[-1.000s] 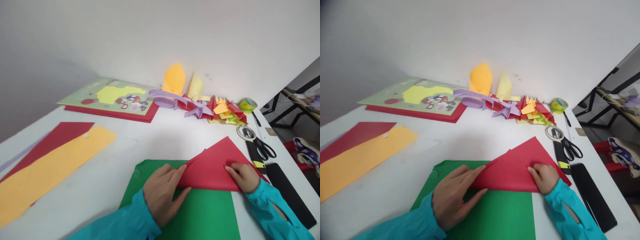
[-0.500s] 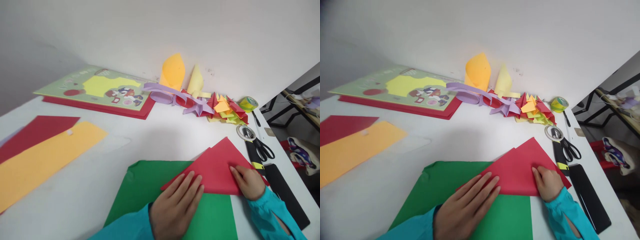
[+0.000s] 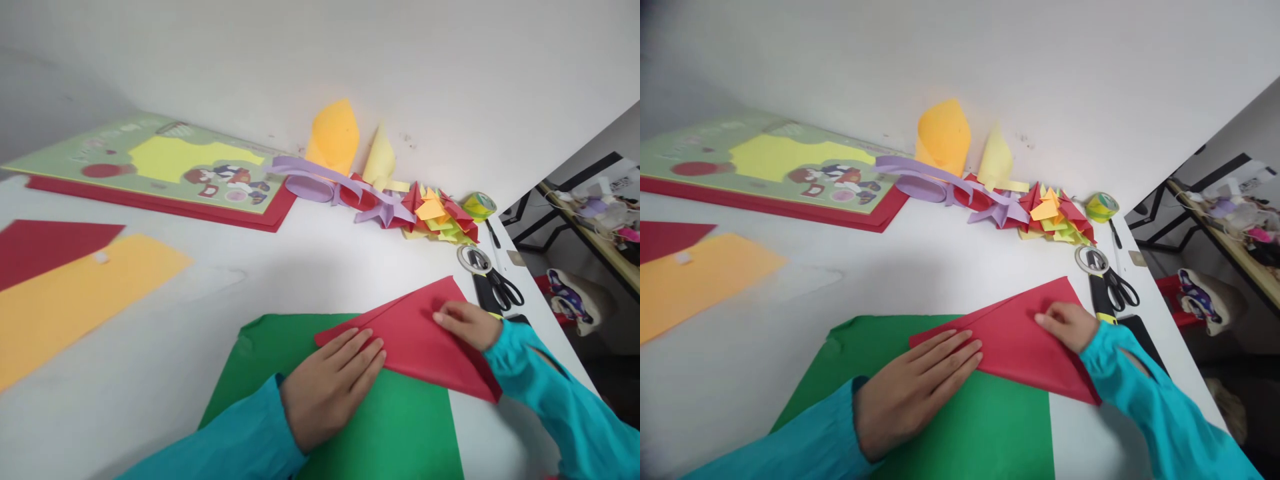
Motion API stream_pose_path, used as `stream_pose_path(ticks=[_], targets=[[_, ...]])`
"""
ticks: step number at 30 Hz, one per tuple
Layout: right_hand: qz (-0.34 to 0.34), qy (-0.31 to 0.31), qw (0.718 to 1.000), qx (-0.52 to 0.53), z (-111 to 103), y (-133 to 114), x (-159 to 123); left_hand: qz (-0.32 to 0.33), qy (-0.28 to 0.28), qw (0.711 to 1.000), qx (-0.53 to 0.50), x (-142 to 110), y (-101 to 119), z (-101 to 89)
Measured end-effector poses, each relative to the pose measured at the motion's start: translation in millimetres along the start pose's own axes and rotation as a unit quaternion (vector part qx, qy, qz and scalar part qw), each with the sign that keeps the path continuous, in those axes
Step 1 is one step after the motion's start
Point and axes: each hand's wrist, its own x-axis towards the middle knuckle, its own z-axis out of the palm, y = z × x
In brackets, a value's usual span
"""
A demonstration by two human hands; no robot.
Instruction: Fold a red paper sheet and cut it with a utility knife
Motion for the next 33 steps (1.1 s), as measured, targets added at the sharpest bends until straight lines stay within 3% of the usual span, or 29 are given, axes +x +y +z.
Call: stream_pose_path(ticks=[1,5,8,14,20,25,31,33], targets=[[0.013,0.002,0.998,0.065,-1,-4,11,0.002,0.001,1.0,-0.002,0,0,0.6],[0.013,0.029,0.994,0.103,4,-11,42,-0.006,0.011,1.0,-0.01,0,1,3.6],[0.01,0.045,0.992,0.117,10,-8,46,-0.007,0.008,1.0,-0.003,3,0,1.1],[0.01,0.078,0.99,0.116,13,2,46,-0.013,-0.059,0.998,0.025,12,-2,-13.7],[-0.01,0.141,0.987,0.078,22,9,42,-0.093,0.024,0.995,0.028,7,26,-6.0],[-0.022,0.186,0.98,0.058,24,9,38,-0.158,0.026,0.986,0.036,6,39,1.2],[-0.028,0.228,0.973,0.035,22,8,39,-0.118,-0.077,0.989,0.051,6,25,-11.0],[-0.033,0.239,0.97,0.029,22,9,40,-0.116,-0.088,0.988,0.056,5,25,-12.4]])
